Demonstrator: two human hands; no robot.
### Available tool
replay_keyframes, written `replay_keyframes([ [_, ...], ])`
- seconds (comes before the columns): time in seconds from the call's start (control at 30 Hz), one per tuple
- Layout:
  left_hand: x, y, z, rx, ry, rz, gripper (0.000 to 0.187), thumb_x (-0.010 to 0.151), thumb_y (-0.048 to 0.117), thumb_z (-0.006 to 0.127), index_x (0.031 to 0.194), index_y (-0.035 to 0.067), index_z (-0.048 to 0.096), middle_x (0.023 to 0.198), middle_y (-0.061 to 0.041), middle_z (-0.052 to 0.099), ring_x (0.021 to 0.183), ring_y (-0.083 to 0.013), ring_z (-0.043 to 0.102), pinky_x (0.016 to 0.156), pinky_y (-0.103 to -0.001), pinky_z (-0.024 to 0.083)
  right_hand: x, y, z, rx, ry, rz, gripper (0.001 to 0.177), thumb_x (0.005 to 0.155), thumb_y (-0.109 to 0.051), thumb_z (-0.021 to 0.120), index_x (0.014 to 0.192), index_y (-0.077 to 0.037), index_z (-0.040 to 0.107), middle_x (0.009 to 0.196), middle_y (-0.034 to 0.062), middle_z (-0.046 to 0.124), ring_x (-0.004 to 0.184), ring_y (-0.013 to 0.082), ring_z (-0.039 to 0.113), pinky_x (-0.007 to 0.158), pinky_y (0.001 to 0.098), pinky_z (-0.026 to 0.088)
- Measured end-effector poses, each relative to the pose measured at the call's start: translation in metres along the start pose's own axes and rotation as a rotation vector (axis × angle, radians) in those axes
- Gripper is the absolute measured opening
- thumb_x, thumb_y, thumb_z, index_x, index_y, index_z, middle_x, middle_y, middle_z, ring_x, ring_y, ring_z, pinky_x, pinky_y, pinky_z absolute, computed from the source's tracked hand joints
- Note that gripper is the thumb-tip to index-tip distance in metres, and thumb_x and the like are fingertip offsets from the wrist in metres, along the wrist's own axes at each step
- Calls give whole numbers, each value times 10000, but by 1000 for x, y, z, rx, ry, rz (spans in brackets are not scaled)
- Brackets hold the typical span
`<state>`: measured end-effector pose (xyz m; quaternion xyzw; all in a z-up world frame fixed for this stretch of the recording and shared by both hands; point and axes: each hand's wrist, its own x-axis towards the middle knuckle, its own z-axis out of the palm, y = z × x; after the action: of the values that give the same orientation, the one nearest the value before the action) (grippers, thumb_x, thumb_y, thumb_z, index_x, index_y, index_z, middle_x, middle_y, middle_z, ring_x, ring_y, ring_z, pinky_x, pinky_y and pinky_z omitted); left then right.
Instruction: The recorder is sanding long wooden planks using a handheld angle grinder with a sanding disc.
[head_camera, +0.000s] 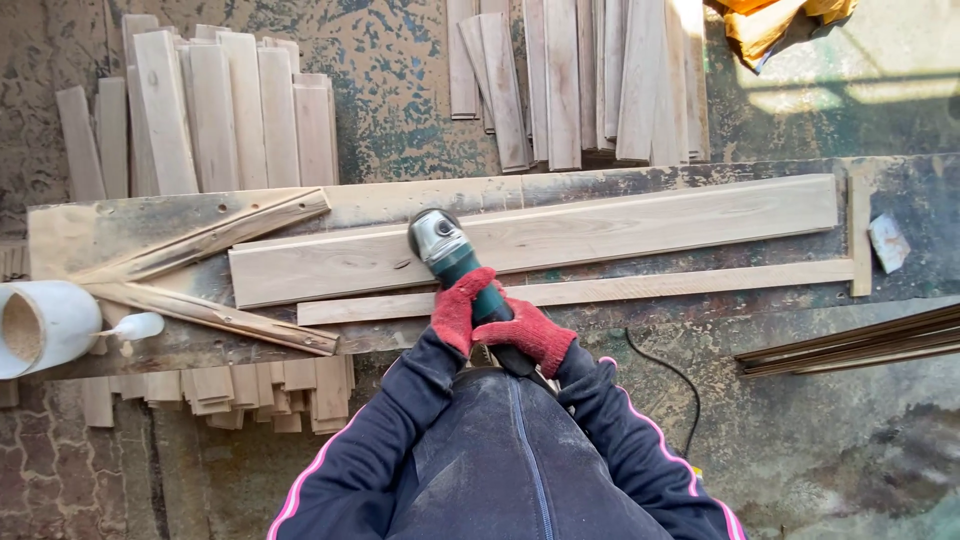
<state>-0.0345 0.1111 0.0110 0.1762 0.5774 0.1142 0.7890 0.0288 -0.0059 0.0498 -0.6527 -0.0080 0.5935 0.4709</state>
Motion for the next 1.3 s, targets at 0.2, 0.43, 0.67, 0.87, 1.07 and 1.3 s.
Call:
replay_keyframes([
  [0.2, 48, -89, 61, 165, -159, -15, 522, 590, 47, 968, 1025, 7, 684, 733, -197, 704, 626, -359, 743, 524, -532, 635, -11, 46, -76, 275, 161, -26, 358, 625, -110, 931, 883, -29, 697, 640, 170, 640, 531, 284, 673, 489, 383, 576],
  [0.43, 36, -162, 142, 340, -265, -69, 584, 511, 69, 987, 1021, 69, 704, 755, -114, 669, 676, -280, 698, 552, -469, 628, -55, 55, -141, 384, 395, -48, 315, 679, -150, 892, 885, -49, 676, 661, 141, 642, 550, 260, 674, 514, 391, 576],
  [0.67, 37, -135, 117, 348, -189, -49, 571, 550, 115, 987, 1046, 66, 709, 762, -139, 683, 698, -312, 717, 600, -454, 627, -28, 60, -135, 387, 283, -35, 326, 656, -108, 909, 883, -38, 685, 657, 165, 656, 530, 281, 672, 491, 396, 562],
  [0.87, 35, -88, 74, 213, -44, 1, 505, 607, 72, 956, 1032, 32, 686, 720, -183, 707, 650, -320, 749, 561, -448, 639, -3, 30, -101, 183, 91, -101, 396, 598, -151, 971, 899, -64, 729, 670, 122, 656, 590, 224, 674, 535, 333, 562],
  [1.07, 57, -126, 106, 160, -99, -3, 432, 625, 22, 955, 985, 15, 716, 707, -200, 695, 615, -352, 737, 484, -501, 628, -8, 54, -133, 288, 154, -40, 364, 613, -106, 944, 891, -42, 718, 639, 153, 636, 525, 271, 671, 474, 397, 593],
  [1.3, 53, -181, 167, 256, -294, -99, 563, 572, 43, 962, 1060, 15, 683, 769, -176, 639, 689, -353, 696, 514, -619, 606, -61, 31, -154, 366, 394, -67, 260, 703, -173, 869, 880, -88, 698, 668, 98, 655, 565, 204, 668, 533, 341, 566],
])
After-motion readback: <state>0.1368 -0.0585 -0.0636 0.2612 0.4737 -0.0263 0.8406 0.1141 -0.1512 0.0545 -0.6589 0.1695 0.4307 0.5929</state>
